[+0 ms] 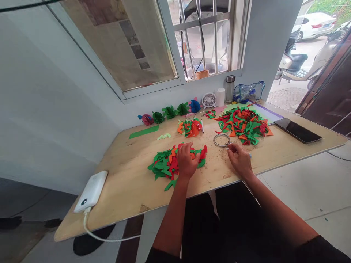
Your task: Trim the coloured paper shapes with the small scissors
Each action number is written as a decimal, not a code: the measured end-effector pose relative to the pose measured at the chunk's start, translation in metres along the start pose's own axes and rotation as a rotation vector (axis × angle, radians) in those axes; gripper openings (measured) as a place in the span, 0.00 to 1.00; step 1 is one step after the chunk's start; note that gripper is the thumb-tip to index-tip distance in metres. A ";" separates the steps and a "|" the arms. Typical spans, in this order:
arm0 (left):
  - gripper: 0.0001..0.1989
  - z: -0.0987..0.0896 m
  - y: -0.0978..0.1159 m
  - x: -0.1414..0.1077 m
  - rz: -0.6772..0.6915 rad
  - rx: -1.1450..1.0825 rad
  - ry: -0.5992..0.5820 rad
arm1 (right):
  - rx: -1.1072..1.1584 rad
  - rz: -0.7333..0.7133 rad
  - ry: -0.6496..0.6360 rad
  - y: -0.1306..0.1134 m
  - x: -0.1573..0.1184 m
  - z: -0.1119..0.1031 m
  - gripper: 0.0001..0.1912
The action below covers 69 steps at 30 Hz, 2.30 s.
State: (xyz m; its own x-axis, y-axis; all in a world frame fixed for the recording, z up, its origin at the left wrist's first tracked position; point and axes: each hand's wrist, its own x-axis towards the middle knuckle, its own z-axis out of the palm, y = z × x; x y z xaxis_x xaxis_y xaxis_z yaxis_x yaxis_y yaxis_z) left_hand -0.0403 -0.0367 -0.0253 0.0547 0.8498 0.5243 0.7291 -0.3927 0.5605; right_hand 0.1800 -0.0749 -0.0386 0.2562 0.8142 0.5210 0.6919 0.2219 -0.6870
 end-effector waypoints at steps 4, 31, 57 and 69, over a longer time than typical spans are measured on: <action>0.16 0.006 0.002 -0.007 0.074 0.233 -0.119 | -0.018 -0.019 0.008 0.002 -0.001 0.001 0.10; 0.07 0.022 0.049 -0.001 0.385 0.314 0.239 | 0.839 0.543 -0.068 -0.031 0.037 0.037 0.26; 0.09 0.053 0.031 0.050 -0.220 -0.646 0.113 | 0.800 0.317 -0.190 -0.032 0.069 0.051 0.30; 0.11 0.060 0.019 0.052 -0.320 -0.815 0.084 | 0.838 0.259 -0.285 -0.030 0.074 0.071 0.26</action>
State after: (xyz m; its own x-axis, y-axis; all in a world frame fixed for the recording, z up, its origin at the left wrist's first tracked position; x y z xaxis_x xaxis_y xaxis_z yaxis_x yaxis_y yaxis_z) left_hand 0.0169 0.0211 -0.0258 -0.1426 0.9460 0.2910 -0.0145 -0.2959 0.9551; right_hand 0.1296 0.0165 -0.0155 0.0817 0.9693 0.2317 -0.1072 0.2397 -0.9649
